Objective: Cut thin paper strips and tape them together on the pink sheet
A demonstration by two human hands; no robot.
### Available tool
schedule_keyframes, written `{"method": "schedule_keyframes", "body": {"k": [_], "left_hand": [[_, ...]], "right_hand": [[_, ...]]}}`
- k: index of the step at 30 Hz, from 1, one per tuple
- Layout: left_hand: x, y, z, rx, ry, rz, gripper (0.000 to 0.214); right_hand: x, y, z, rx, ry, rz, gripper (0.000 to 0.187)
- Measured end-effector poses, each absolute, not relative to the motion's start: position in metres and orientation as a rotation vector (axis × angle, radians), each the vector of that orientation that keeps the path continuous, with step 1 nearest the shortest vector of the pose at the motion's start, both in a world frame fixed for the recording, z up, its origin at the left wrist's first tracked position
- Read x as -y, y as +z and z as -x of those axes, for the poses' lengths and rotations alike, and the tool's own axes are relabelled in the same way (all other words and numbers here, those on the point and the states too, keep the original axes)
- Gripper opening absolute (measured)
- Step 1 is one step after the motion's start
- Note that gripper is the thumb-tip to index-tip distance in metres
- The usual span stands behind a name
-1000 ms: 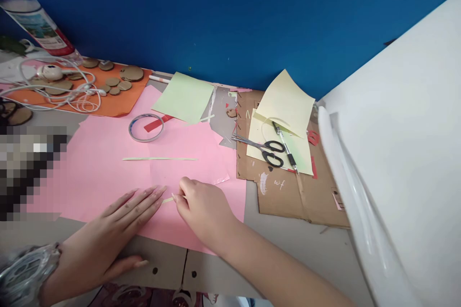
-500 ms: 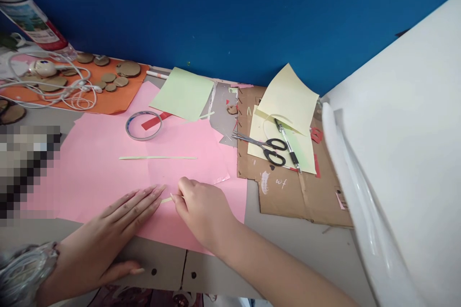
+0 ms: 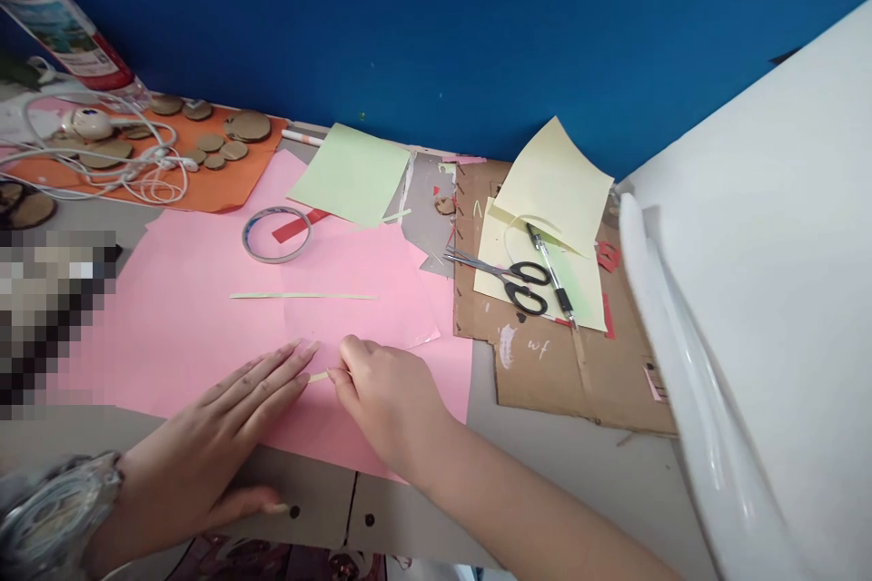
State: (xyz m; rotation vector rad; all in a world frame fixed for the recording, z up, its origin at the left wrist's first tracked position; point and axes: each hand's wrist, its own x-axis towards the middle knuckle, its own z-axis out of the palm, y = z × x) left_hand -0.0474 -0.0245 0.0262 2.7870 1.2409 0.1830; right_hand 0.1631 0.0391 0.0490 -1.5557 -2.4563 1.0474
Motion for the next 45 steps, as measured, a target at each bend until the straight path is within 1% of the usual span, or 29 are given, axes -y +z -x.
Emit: {"method": "schedule_keyframes", "body": {"k": [5,12,19,25,27,32,38,45], "left_hand": [[0.025,0.028,0.040,-1.268,0.226,-2.832,0.095],[0.022,0.026,0.032,-1.257,0.084,-2.771,0.099],[0.022,0.027,0.031,-1.276,0.061,-2.754,0.101],[0.020,0.025,0.033,-1.211,0.048,-2.770,0.100],[0.020,0.024,0.034,-1.214,0.051,-2.778,0.100],[0.020,0.025,0.034,-1.214,0.058,-2.785,0.099],[0.019,0.024,0.037,-1.198,0.061,-2.794,0.097],[0.021,0.025,0.033,-1.236,0.046,-2.764,0.096]], "right_hand": [[-0.038,0.048,-0.164,2.477,1.000,1.515,0.016],[-0.037,0.044,-0.164,2.500,0.932,1.497,0.015],[-0.044,0.062,-0.171,2.313,1.241,1.552,0.016],[-0.043,0.071,-0.170,2.310,1.294,1.582,0.018],[-0.043,0.071,-0.172,2.331,1.276,1.595,0.019],[-0.047,0.071,-0.191,2.293,1.085,1.672,0.018],[-0.051,0.062,-0.208,2.148,1.221,1.721,0.022],[-0.050,0.055,-0.206,2.133,1.168,1.705,0.020]]}}
